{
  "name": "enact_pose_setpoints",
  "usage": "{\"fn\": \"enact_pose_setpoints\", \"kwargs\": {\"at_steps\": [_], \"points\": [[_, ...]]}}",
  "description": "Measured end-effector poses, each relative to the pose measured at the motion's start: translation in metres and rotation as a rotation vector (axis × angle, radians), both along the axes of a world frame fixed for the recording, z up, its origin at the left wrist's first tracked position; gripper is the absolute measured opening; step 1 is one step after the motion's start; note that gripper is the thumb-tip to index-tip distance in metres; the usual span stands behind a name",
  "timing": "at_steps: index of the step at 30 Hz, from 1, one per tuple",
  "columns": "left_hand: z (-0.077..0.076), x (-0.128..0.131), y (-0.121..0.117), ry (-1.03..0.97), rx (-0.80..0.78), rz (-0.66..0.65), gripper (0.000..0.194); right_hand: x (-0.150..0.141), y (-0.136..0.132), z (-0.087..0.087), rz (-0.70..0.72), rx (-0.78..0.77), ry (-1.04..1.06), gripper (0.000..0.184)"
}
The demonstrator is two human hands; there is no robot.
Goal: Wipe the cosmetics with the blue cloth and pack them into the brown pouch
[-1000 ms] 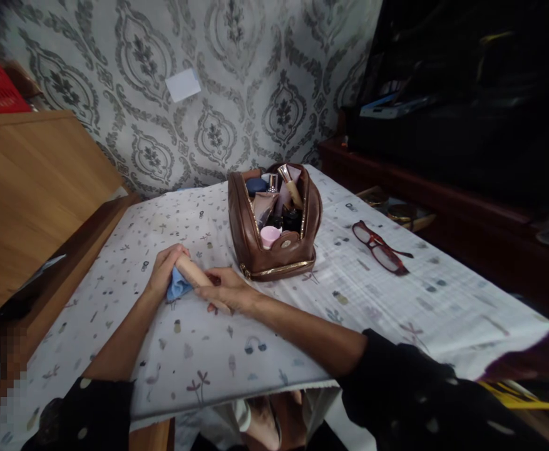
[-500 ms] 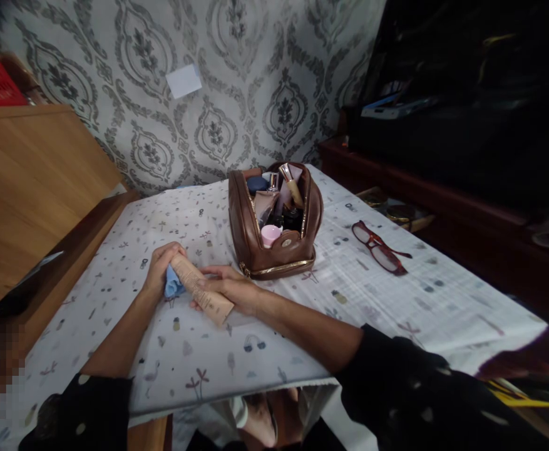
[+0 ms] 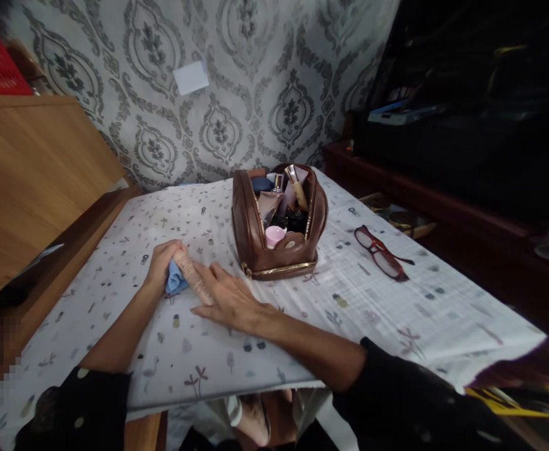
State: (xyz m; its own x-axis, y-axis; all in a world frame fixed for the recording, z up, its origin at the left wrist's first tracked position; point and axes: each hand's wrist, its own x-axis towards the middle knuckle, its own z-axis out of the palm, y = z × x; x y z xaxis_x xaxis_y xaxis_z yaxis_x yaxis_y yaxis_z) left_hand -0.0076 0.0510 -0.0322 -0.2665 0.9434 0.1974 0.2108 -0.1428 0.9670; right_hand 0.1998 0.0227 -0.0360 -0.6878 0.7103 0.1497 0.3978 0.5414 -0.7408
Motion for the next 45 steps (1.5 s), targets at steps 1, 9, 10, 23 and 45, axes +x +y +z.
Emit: {"fn": "enact_pose_setpoints", "kwargs": {"at_steps": [1,9,10,23,45], "points": [[-0.001,0.0,0.0,0.009,0.001,0.004,0.031,0.0,-0.002,0.002,-0.009,0.03,-0.068,0.086],[-0.004,0.002,-0.001,0.056,0.002,-0.033,0.03,0.001,-0.001,0.004,-0.037,0.123,-0.096,0.071],[-0.003,0.002,-0.002,0.054,0.003,-0.041,0.029,0.001,-0.001,0.003,-0.031,0.114,-0.064,0.072],[0.002,-0.001,-0.001,-0.034,0.03,-0.088,0.024,-0.002,0.014,-0.004,0.098,-1.035,0.617,0.048],[0.009,0.007,-0.005,-0.427,0.018,-0.001,0.03,-0.006,0.009,-0.014,0.172,-1.126,0.641,0.057]]}}
